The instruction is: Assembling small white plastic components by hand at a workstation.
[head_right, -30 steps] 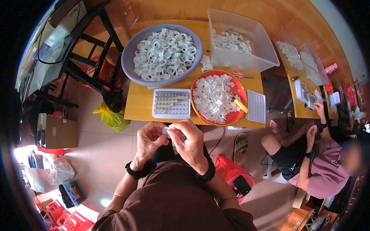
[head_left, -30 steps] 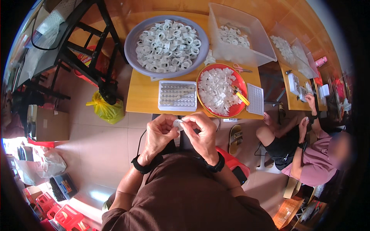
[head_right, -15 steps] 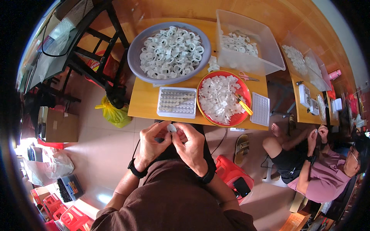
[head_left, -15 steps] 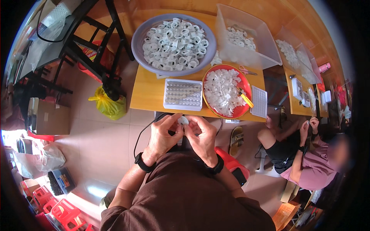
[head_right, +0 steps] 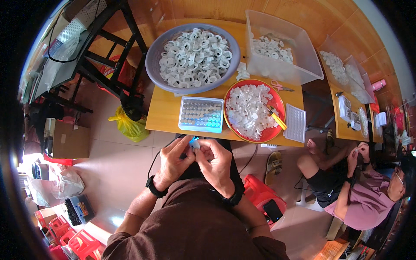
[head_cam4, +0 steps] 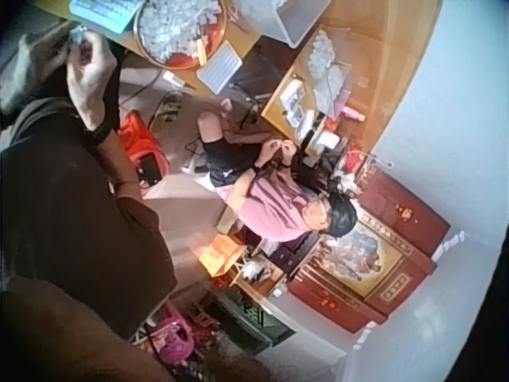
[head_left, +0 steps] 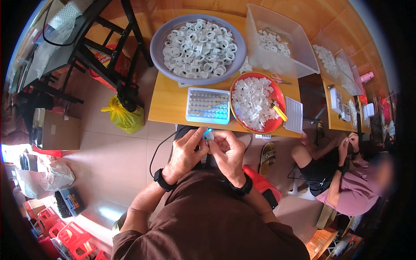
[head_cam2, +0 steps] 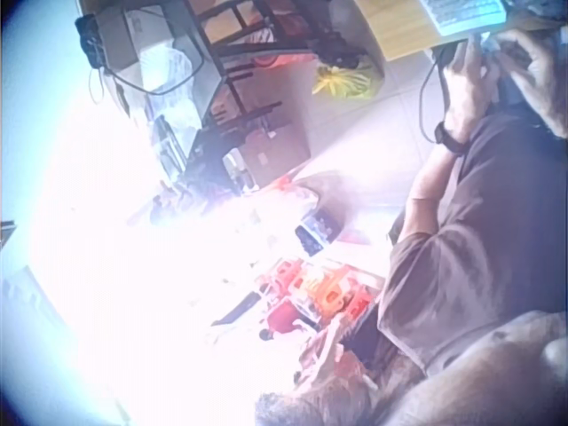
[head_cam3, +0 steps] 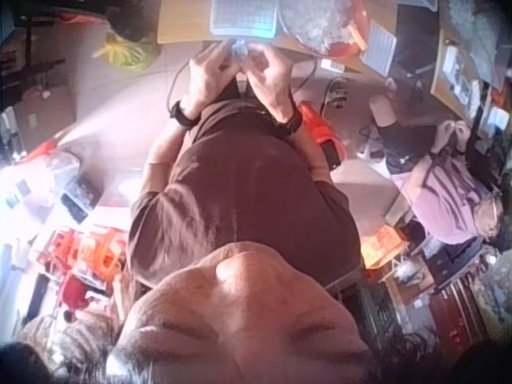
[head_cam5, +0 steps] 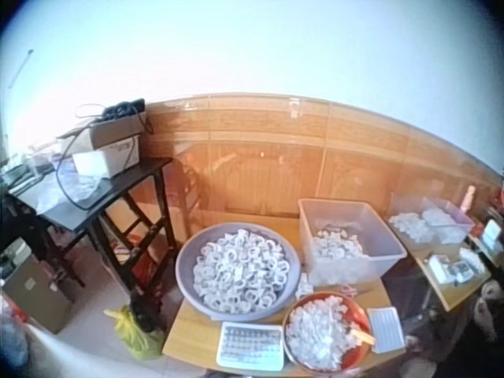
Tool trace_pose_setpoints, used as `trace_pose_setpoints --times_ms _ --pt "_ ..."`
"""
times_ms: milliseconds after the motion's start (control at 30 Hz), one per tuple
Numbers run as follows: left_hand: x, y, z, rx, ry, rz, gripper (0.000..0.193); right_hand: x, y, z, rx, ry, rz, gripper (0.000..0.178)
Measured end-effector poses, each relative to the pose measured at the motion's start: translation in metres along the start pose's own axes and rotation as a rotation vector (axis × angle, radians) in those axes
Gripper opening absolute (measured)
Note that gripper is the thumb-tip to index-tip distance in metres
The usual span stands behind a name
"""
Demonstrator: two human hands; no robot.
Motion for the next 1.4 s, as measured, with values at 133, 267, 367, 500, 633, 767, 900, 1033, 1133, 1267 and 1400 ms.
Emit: trace_pose_setpoints --times_ms 133,267,367,500,633,767,900,1033,1133,1267,1400 --pt "0.004 -0.002 0.003 -0.313 0.035 -0.12 0.036 0.004 0.002 0.001 0.07 -0.001 0.059 0.022" --pt "-0.001 -0.006 0.005 -0.64 0.035 -0.339 0.03 0.007 -0.002 0.003 0.02 -0.04 0.025 0.027" --pt "0.0 -0.005 0.005 -0.788 0.026 -0.4 0.022 0.007 -0.001 0.005 -0.054 -0.034 -0.044 0.026" --pt "-0.001 0.0 0.002 -0.813 0.057 -0.378 0.017 0.007 -0.008 0.007 -0.153 0.01 -0.146 0.026" --pt "-0.003 -0.002 0.004 -0.882 0.083 -0.384 0.016 0.006 -0.007 0.007 -0.206 0.044 -0.186 0.024" --pt "-0.003 -0.002 0.005 -0.87 0.097 -0.364 0.016 0.007 -0.006 0.003 -0.177 0.035 -0.123 0.018" --pt "-0.002 -0.002 0.006 -0.892 0.101 -0.386 0.015 0.006 -0.005 0.003 -0.157 0.028 -0.105 0.02" --pt "0.0 -0.004 0.009 -0.964 0.115 -0.421 0.013 0.007 -0.005 0.007 -0.119 0.043 -0.124 0.019" --pt "0.002 -0.003 0.008 -1.04 0.114 -0.46 0.011 0.007 -0.004 0.005 -0.138 0.053 -0.142 0.018" --pt "0.004 -0.002 0.011 -1.107 0.104 -0.514 0.012 0.006 -0.003 0.004 -0.151 0.076 -0.117 0.014" --pt "0.001 -0.004 0.01 -1.066 0.152 -0.509 0.011 0.007 0.001 0.007 -0.126 0.032 -0.098 0.011"
Point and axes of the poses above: each hand's wrist, its own x-axis towards the middle knuckle, its own z-axis out of the palm, y = z × x, the point moved 1 cm from there along x, towards the middle knuckle, and after that the axes turned 3 degrees about -z, right-handed, at the moved point
